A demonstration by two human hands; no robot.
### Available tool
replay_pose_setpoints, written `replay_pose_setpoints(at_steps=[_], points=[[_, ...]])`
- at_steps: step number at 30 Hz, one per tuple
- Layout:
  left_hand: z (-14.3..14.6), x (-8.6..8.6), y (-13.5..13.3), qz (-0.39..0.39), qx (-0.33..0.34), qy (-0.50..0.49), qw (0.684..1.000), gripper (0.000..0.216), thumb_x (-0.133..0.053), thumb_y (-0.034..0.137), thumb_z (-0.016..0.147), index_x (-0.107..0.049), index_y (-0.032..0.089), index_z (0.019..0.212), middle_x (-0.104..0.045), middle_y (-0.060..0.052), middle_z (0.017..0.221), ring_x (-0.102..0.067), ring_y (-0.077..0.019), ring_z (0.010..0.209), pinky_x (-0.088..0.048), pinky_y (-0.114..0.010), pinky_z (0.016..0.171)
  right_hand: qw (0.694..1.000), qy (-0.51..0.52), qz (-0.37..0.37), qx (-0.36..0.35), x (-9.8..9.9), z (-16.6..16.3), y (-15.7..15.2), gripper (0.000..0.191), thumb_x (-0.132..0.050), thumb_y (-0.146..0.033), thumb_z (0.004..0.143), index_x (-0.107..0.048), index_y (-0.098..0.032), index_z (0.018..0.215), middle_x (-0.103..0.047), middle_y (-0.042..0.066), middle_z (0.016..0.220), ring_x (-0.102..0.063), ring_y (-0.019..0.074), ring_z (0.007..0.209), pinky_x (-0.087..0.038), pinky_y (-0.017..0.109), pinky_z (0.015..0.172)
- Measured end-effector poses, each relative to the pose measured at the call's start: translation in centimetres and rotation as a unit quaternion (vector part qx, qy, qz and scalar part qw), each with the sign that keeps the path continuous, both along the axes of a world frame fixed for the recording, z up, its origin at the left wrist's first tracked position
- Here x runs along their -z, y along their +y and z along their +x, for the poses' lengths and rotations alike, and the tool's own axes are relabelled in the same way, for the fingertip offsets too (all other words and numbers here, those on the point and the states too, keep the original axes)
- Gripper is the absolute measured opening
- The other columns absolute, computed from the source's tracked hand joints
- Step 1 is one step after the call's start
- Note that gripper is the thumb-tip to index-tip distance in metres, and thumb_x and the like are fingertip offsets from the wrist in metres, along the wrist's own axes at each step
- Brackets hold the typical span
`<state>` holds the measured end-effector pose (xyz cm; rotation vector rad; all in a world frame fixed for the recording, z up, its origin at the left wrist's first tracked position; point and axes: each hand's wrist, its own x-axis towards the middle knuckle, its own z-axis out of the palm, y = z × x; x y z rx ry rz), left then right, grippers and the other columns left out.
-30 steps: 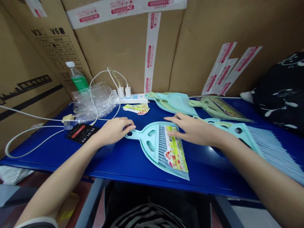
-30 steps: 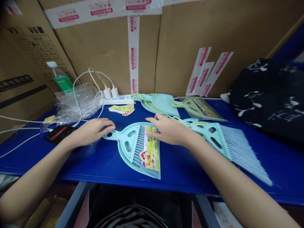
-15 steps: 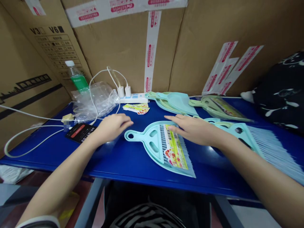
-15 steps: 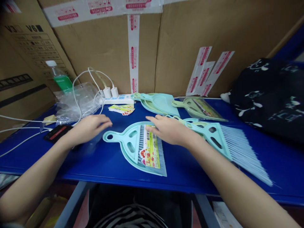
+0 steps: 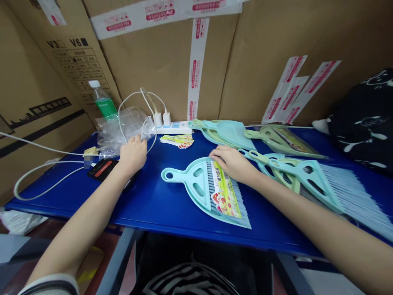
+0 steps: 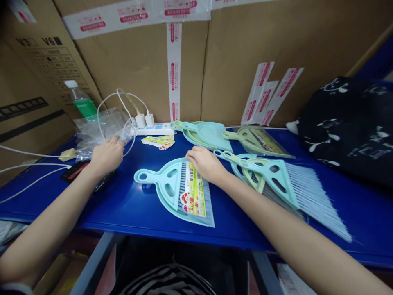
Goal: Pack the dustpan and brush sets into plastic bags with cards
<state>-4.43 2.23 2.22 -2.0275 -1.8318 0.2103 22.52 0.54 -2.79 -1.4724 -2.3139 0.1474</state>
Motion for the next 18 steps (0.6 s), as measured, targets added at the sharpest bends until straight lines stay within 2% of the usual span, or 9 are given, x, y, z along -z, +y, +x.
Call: replay_pose_setpoints(at_steps=[6,10,13,18], points=[[-0.1,0.0,0.3,-0.009,-0.009,0.003,1.0,0.042,-0.033,0.008,0.087,-0.061,0.012,0.118,-0.057,-0.017,0.13,-0.056,-0.0313,0.115,-0.055,-0.039,0.08,1.0,0.02,-0.003,0.008,0.0,-0.7,0.2,0.024,-0.036,-0.011,0.088,-0.052,-0.021,0.074,-0.062,0.009,0.082,-0.059,0.0228,0.085,-0.044,0.033,0.079],[-0.3,-0.2,0.4,-0.015,-0.007,-0.009,1.0,0.042,-0.032,0.009,0.088,-0.061,0.01,0.118,-0.061,-0.018,0.123,-0.057,-0.0316,0.113,-0.054,-0.039,0.081,0.999,0.023,-0.017,0.019,-0.3,-0.5,-0.1,0.022,-0.036,-0.009,0.087,-0.046,-0.023,0.072,-0.061,0.006,0.075,-0.058,0.0194,0.073,-0.042,0.028,0.067],[-0.3,-0.3,0.3,-0.016,-0.006,-0.003,1.0,0.042,-0.032,0.011,0.089,-0.061,0.013,0.119,-0.058,-0.017,0.129,-0.056,-0.0316,0.115,-0.054,-0.039,0.082,0.999,0.022,-0.036,0.024,-0.6,-0.3,-0.3,0.022,-0.037,-0.008,0.085,-0.042,-0.023,0.071,-0.059,0.003,0.069,-0.055,0.0169,0.063,-0.038,0.026,0.059],[-0.2,-0.3,0.3,-0.041,-0.023,-0.007,0.999,0.044,-0.032,0.011,0.089,-0.06,0.014,0.123,-0.057,-0.016,0.132,-0.056,-0.0318,0.117,-0.054,-0.042,0.085,0.998,0.018,-0.059,0.025,-1.0,-0.3,-0.4,0.022,-0.039,-0.007,0.084,-0.036,-0.024,0.069,-0.058,0.002,0.068,-0.053,0.016,0.061,-0.036,0.025,0.058]])
